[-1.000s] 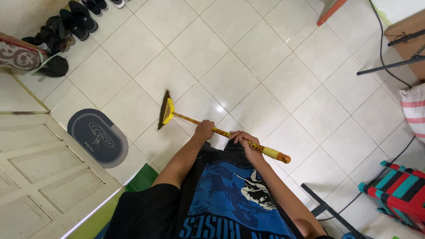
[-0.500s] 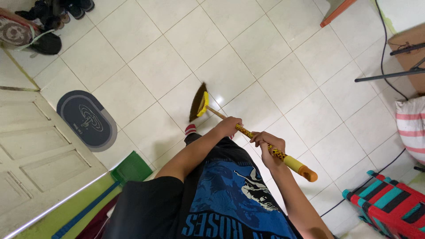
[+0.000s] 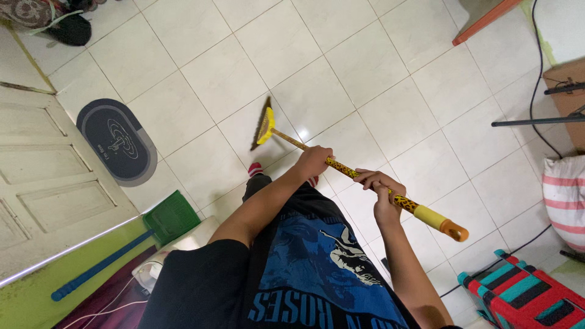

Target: The person sweeps a tiled floor using a broom, moving the broom head across the surface while maneuvering around various shoes and a floor mat.

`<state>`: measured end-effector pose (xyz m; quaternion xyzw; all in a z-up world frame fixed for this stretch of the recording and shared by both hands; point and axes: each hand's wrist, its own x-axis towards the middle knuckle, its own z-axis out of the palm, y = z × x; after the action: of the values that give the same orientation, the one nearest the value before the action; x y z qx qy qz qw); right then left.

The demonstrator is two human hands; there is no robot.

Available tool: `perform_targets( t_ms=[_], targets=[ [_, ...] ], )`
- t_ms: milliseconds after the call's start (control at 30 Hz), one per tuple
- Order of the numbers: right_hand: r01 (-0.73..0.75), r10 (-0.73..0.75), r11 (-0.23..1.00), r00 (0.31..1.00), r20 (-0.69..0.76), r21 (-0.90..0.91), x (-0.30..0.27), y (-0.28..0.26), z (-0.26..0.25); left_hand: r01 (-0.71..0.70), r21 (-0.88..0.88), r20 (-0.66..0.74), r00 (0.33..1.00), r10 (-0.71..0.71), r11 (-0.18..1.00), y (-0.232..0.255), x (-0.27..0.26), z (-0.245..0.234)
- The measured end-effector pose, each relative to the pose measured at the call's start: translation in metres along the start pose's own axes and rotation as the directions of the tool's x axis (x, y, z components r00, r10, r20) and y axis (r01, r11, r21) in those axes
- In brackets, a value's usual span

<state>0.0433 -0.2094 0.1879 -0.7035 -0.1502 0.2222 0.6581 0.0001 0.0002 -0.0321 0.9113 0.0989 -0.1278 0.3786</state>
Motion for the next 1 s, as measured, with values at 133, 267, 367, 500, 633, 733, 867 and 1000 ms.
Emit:
perform_targets(
  t_ms=[133, 267, 367, 500, 633, 733, 867, 1000],
  targets=[
    [-0.003, -0.003, 0.998, 0.993, 0.119, 0.055, 0.005, 0.021, 0.014, -0.099, 0.036, -0.134, 0.986, 0.103, 0.994, -0.041, -0.012, -0.008],
    [-0.013, -0.007, 0.996, 0.975, 0.224, 0.089, 0.009, 0.034, 0.042, 0.020, 0.136, -0.116, 0.993, -0.004, 0.991, -0.080, -0.027, -0.019],
    [-0.042, 0.011, 0.993, 0.962, 0.273, 0.109, 0.013, 0.041, 0.070, 0.041, 0.159, -0.187, 0.982, -0.011, 0.986, -0.107, -0.049, -0.033],
    [-0.070, 0.015, 0.987, 0.936, 0.352, 0.144, 0.025, 0.047, 0.115, 0.122, 0.122, -0.236, 0.967, -0.090, 0.985, -0.142, -0.081, -0.058],
    [-0.130, 0.051, 0.978, 0.905, 0.422, 0.162, 0.034, 0.048, 0.162, 0.203, 0.100, -0.235, 0.956, -0.175, 0.974, -0.174, -0.115, -0.083],
    [-0.124, 0.029, 0.976, 0.887, 0.460, 0.177, 0.035, 0.050, 0.199, 0.302, 0.080, -0.209, 0.937, -0.281, 0.950, -0.193, -0.143, -0.102],
    [-0.132, 0.026, 0.978, 0.847, 0.532, 0.162, 0.043, 0.049, 0.243, 0.376, 0.064, -0.209, 0.911, -0.356, 0.925, -0.217, -0.172, -0.126],
    [-0.113, 0.034, 0.989, 0.800, 0.599, 0.096, 0.044, 0.046, 0.290, 0.464, 0.019, -0.218, 0.866, -0.450, 0.885, -0.247, -0.199, -0.146]
  ],
)
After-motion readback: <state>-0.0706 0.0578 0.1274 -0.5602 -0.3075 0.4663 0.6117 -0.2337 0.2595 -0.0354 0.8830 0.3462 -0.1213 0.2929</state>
